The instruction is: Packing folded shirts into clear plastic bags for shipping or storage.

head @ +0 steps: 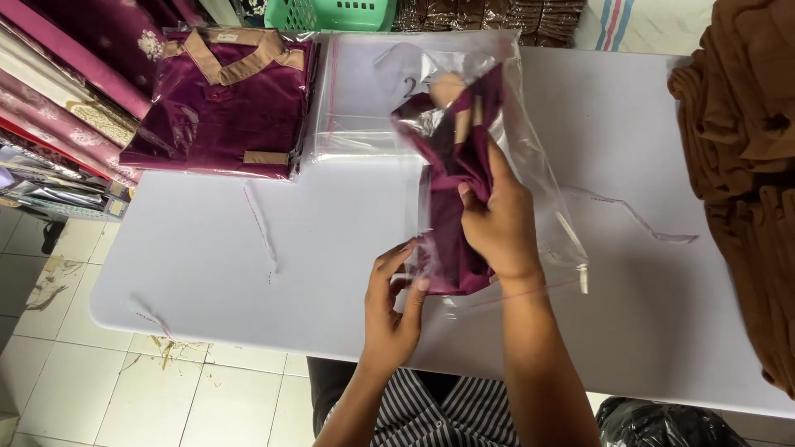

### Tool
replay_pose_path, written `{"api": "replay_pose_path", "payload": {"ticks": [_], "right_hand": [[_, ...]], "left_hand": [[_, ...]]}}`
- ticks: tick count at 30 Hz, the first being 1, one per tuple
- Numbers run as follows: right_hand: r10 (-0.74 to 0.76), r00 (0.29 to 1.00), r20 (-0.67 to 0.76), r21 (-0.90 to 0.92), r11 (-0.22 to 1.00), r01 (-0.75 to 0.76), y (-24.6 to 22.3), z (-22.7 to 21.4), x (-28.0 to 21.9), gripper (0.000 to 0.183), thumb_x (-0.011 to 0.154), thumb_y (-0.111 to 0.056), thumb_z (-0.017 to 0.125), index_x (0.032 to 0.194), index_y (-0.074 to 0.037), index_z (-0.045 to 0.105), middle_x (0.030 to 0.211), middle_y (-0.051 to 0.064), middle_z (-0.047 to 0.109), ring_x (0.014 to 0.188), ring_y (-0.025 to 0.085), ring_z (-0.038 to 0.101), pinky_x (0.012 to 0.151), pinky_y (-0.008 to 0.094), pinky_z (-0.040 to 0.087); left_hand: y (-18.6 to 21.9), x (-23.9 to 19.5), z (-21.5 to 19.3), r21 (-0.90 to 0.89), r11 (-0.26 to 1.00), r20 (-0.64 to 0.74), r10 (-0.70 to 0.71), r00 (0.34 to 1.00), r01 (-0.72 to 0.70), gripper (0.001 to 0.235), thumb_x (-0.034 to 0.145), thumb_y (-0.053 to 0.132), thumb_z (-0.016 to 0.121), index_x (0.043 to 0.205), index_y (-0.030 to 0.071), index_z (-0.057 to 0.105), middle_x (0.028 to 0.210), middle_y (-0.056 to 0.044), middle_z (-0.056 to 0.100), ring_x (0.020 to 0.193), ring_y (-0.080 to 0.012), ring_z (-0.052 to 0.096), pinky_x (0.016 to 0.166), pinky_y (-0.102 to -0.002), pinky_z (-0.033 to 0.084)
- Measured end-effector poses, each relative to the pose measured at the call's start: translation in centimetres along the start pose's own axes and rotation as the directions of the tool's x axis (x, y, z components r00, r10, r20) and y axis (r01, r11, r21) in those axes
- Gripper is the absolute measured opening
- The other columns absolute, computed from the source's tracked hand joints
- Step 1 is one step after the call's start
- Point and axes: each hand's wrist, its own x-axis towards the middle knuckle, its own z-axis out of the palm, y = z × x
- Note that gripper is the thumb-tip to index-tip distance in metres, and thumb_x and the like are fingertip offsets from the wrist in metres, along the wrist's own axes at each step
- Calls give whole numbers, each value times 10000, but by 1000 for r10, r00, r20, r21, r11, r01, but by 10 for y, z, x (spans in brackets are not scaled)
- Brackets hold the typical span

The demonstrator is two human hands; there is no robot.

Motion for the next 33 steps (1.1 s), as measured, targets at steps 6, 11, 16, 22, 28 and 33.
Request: {"api": "replay_pose_path", "payload": {"ticks": [6, 11, 16, 22, 28, 33], "right_hand": [[-127, 979, -161, -51, 991, 120, 26, 5, -3, 709, 900, -74, 591, 1588, -151, 437, 1439, 74, 697, 1189, 282, 729, 1024, 356, 552], [-76, 993, -94, -64, 995, 70, 9, 0, -2, 719, 936, -80, 535, 1628, -127, 343, 1452, 193, 539, 1202, 358, 532, 1023, 439, 407], [-108, 993, 57, -426, 896, 122, -25, -10, -6, 908, 741, 100, 610, 1598, -151, 443, 1311, 170, 693, 1042, 416, 679, 661, 559, 536], [-44, 999, -22, -408, 912, 31, 8, -13, 0, 895, 800, -22, 665, 1637, -108, 360, 1484, 208, 594, 1333, 370, 574, 1039, 450, 483], [-62, 998, 5, -474, 879, 57, 16, -11, -2, 897, 739, 60, 599, 1601, -124, 436, 1248, 247, 708, 982, 487, 668, 699, 601, 560], [-51, 998, 46, -511, 857, 67, 22, -17, 0, 917, 713, 124, 559, 1588, -132, 465, 1243, 172, 734, 947, 441, 684, 551, 591, 522]], "left_hand": [[-14, -8, 1, 138, 990, -164, 53, 985, -30, 236, 1102, 230, 513, 1172, 103, 699, 1226, -145, 665, 1223, -283, 675, 931, -361, 597], [-22, -21, 10, 129, 990, -247, 90, 965, -60, 173, 1066, 80, 537, 1187, 40, 654, 1268, -215, 584, 995, -214, 645, 640, -251, 638], [-18, -20, 12, 79, 997, -277, 8, 961, 15, 179, 1035, 159, 628, 1190, 70, 634, 1239, -163, 582, 1004, -196, 668, 581, -239, 638], [-26, -27, 6, 78, 992, -134, -83, 987, 94, 207, 993, 31, 620, 1196, 48, 587, 1166, -114, 631, 761, -189, 773, 722, -276, 611], [-11, -15, 11, 324, 900, -131, 349, 928, -292, 159, 988, 52, 705, 1136, -6, 693, 1133, -154, 667, 1049, -276, 719, 922, -347, 634], [-14, -21, 13, 263, 930, -224, 319, 921, -258, 116, 1011, -8, 642, 1085, 32, 723, 947, -99, 669, 854, -208, 674, 764, -284, 585]]}}
